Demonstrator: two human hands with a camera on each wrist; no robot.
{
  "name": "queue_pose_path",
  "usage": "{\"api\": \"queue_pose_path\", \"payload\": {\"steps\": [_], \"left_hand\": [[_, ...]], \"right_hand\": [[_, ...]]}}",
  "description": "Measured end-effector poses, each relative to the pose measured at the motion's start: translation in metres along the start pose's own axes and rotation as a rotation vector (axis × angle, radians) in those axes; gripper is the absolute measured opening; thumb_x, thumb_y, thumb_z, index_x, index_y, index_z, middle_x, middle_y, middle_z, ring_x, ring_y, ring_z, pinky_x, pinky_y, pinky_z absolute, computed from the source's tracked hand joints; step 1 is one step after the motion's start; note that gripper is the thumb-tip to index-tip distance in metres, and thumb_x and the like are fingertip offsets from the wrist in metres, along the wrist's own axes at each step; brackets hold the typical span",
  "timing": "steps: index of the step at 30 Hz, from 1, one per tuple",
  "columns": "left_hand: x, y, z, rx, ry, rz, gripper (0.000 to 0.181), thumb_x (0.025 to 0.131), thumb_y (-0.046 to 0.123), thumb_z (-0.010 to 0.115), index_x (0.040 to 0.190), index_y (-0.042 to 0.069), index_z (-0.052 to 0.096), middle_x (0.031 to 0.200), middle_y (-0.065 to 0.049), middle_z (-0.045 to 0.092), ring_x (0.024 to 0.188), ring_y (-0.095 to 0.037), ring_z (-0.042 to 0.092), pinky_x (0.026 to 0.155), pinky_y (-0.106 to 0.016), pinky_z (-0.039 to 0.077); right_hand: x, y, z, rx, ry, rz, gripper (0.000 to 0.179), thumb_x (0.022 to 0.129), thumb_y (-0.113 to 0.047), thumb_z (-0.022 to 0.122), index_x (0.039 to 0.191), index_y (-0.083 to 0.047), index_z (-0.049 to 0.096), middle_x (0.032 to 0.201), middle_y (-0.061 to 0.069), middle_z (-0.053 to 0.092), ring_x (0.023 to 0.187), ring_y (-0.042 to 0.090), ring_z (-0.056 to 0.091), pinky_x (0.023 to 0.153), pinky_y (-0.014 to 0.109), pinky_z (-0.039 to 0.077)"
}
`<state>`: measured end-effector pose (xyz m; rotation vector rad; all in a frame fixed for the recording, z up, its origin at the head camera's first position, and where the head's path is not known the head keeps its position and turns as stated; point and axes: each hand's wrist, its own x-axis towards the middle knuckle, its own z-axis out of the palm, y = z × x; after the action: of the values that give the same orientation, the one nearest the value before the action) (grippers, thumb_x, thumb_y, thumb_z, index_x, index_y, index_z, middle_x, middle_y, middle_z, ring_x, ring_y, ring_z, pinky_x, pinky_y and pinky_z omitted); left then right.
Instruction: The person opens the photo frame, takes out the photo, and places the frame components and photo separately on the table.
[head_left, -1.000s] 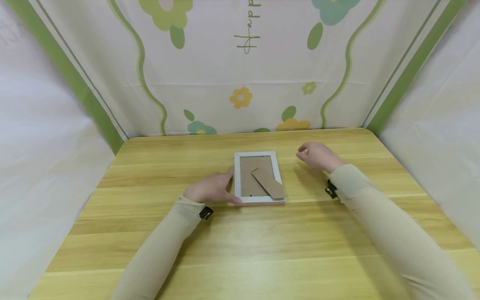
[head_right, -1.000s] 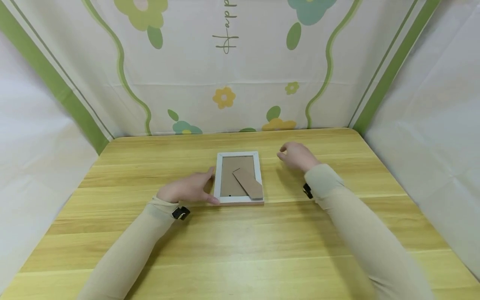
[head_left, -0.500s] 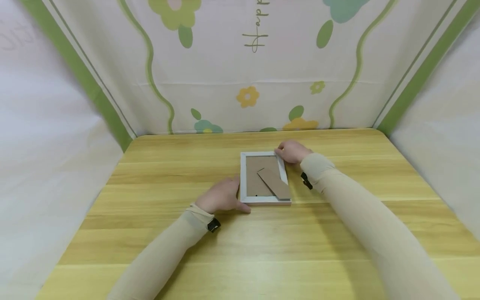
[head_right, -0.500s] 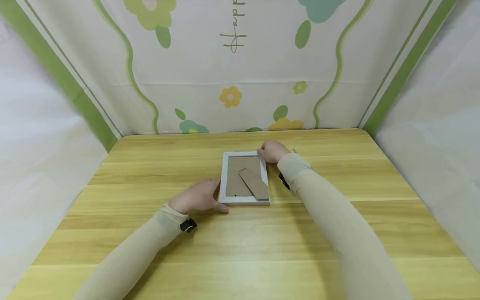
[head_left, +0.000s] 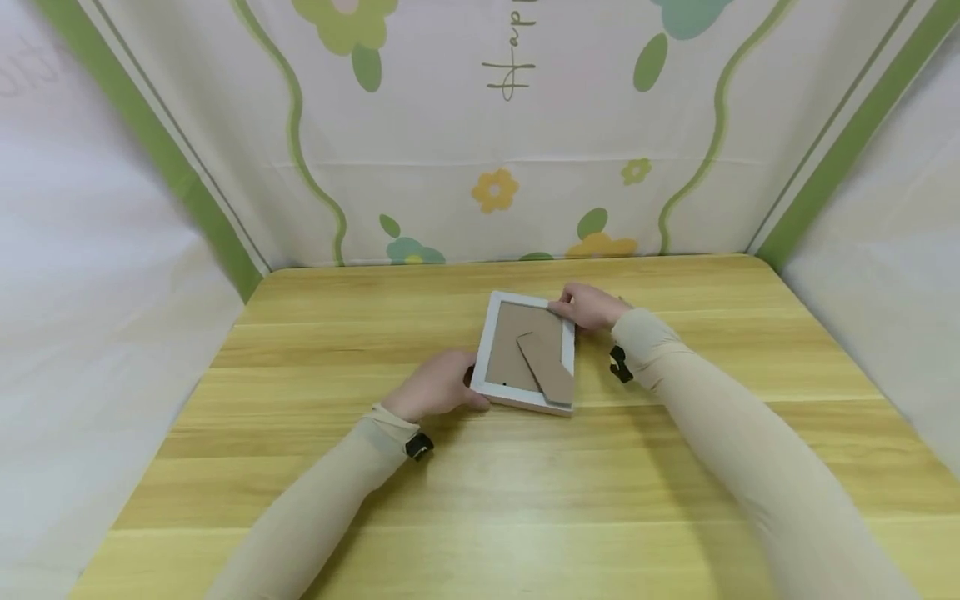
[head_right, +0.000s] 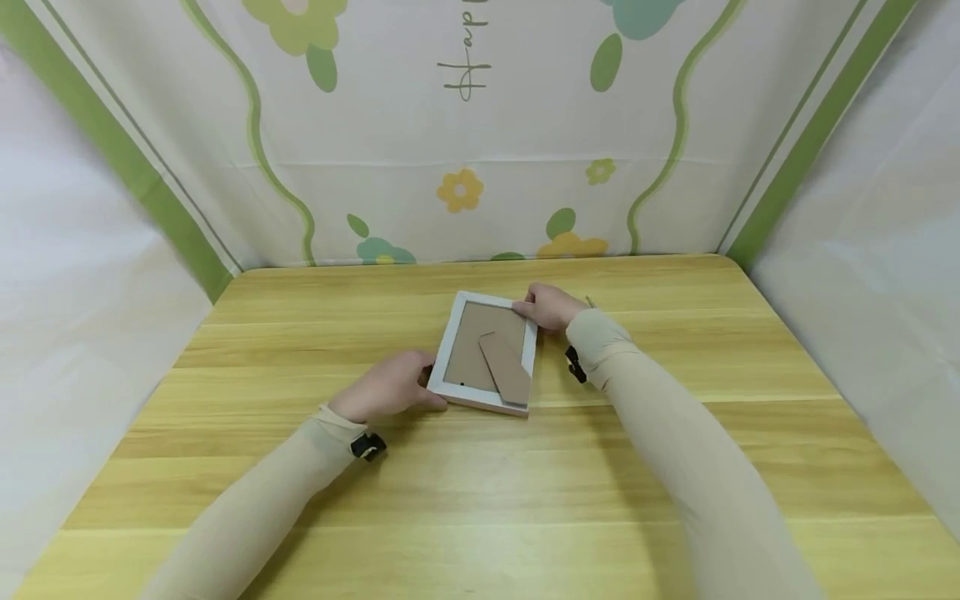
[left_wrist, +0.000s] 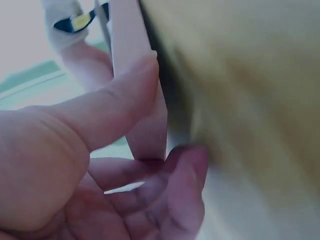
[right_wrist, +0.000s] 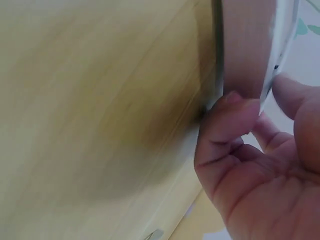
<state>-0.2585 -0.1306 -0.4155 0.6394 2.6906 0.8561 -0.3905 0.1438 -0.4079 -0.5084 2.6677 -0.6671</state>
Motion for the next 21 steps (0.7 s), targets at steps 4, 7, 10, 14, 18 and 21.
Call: {"api": "queue_pose_path", "payload": {"steps": [4,7,10,14,18,21], "left_hand": [[0.005,-0.006,-0.015,-0.181,-0.051,-0.013,0.047,0.084,0.009,0.080,0.128,0.005,0.064,0.098,-0.005,0.071,0.084,-0.016,0.065,0.074,-0.032,0.055],[0.009,-0.011,-0.027,-0.326,-0.082,-0.061,0.062,0.086,0.006,0.077,0.142,0.004,0.053,0.093,-0.008,0.072,0.079,-0.022,0.069,0.069,-0.035,0.059],[0.012,-0.017,-0.038,-0.513,-0.067,-0.091,0.067,0.087,0.002,0.075,0.147,0.004,0.046,0.096,-0.016,0.072,0.085,-0.033,0.071,0.075,-0.042,0.059],[0.014,-0.022,-0.053,-0.765,0.030,-0.112,0.056,0.092,-0.001,0.068,0.145,0.004,0.050,0.111,-0.022,0.068,0.099,-0.040,0.068,0.088,-0.047,0.054],[0.020,-0.022,-0.063,-0.986,0.178,-0.170,0.051,0.098,0.001,0.059,0.147,0.002,0.045,0.124,-0.024,0.061,0.103,-0.033,0.067,0.092,-0.039,0.053],[0.025,-0.021,-0.064,-1.065,0.260,-0.209,0.050,0.101,0.007,0.056,0.148,0.000,0.041,0.130,-0.023,0.058,0.099,-0.025,0.068,0.088,-0.031,0.055]], "right_hand": [[-0.009,0.006,-0.002,0.031,-0.010,0.015,0.036,0.105,-0.038,0.047,0.104,-0.002,0.052,0.088,0.012,0.061,0.067,0.020,0.056,0.060,0.030,0.046],[-0.015,0.008,-0.002,0.064,-0.013,0.029,0.036,0.106,-0.037,0.047,0.103,-0.002,0.051,0.090,0.013,0.062,0.070,0.022,0.059,0.062,0.030,0.049],[-0.021,0.010,-0.003,0.121,0.004,0.042,0.035,0.105,-0.036,0.049,0.101,-0.001,0.051,0.090,0.013,0.062,0.071,0.021,0.062,0.066,0.032,0.054],[-0.032,0.012,-0.005,0.235,0.063,0.034,0.033,0.104,-0.032,0.053,0.097,0.001,0.053,0.086,0.012,0.061,0.066,0.017,0.060,0.067,0.036,0.057],[-0.049,0.009,-0.008,0.368,0.120,0.024,0.034,0.102,-0.031,0.057,0.096,0.002,0.052,0.082,0.012,0.061,0.063,0.016,0.059,0.066,0.040,0.058],[-0.064,0.004,-0.010,0.441,0.126,0.028,0.035,0.102,-0.031,0.058,0.099,0.002,0.049,0.084,0.014,0.060,0.065,0.018,0.061,0.068,0.043,0.058]]}}
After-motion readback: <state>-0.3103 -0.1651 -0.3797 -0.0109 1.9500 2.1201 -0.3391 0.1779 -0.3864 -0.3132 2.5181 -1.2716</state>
